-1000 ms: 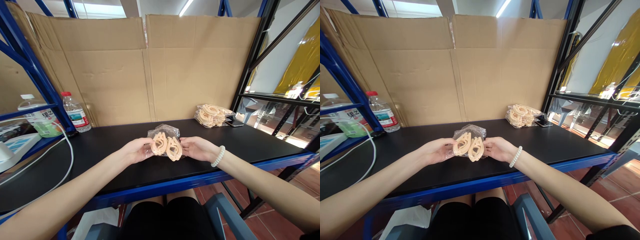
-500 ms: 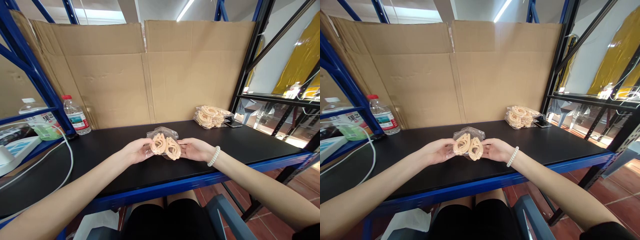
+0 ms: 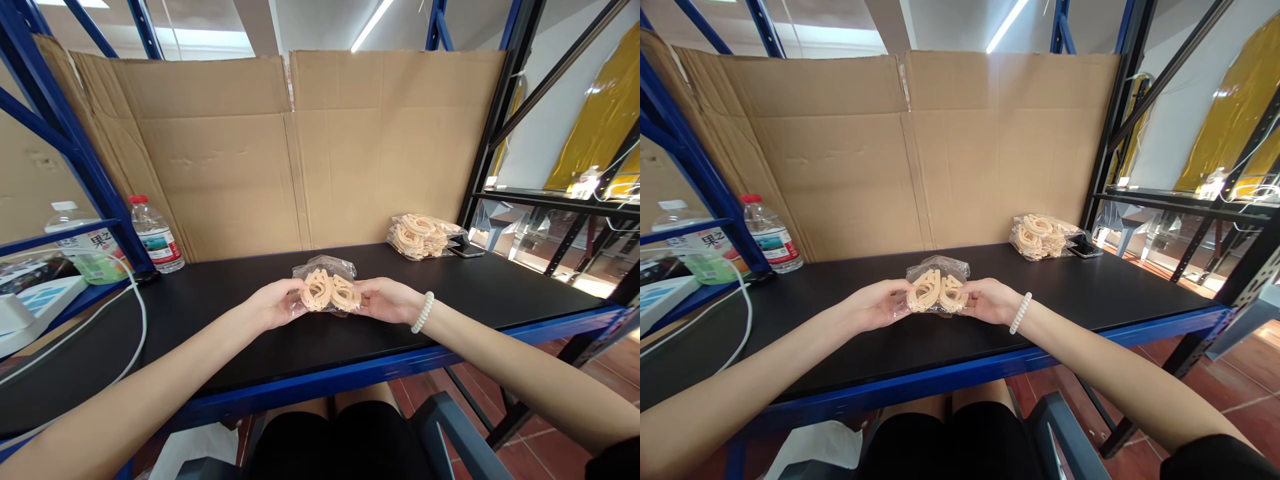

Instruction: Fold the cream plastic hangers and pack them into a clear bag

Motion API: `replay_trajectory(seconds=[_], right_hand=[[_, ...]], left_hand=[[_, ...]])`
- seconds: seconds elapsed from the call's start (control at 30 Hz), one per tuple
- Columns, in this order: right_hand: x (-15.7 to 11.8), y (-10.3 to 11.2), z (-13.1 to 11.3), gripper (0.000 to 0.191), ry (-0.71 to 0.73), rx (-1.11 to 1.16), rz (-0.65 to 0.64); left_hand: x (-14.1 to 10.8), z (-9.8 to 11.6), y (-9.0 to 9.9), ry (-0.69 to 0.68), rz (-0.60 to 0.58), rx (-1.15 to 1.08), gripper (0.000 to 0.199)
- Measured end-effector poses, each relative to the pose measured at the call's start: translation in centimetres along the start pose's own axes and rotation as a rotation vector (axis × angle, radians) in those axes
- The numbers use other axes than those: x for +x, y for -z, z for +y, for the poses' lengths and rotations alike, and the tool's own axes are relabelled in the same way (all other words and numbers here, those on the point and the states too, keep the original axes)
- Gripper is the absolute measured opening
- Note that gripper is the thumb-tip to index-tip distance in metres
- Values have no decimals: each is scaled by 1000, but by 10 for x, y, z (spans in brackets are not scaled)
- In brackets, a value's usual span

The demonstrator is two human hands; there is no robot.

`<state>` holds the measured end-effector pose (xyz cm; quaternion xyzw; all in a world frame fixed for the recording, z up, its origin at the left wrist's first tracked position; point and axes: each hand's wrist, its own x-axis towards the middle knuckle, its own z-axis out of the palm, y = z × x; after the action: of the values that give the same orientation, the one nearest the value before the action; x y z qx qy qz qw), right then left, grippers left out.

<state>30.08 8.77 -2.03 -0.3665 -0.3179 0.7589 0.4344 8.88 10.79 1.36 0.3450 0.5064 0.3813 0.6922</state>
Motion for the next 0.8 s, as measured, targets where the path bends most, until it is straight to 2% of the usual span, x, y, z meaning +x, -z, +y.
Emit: replay_trajectory(seconds=[0.2,0.37,0.57,0.8], right_hand=[[9,0,5,29,82,-55,-22],[11,-4,10,26,140,-33,3],[2,-2,6,25,75,-49,53],[2,14,-3,27,103,25,20]], left_hand=[[-2,-1,-3,-24,-3,31,18],[-4,-2,-5,-48,32,27,13],[-6,-6,-9,-81,-32,17,14],[-5,-8,-22,-112,2,24,12]])
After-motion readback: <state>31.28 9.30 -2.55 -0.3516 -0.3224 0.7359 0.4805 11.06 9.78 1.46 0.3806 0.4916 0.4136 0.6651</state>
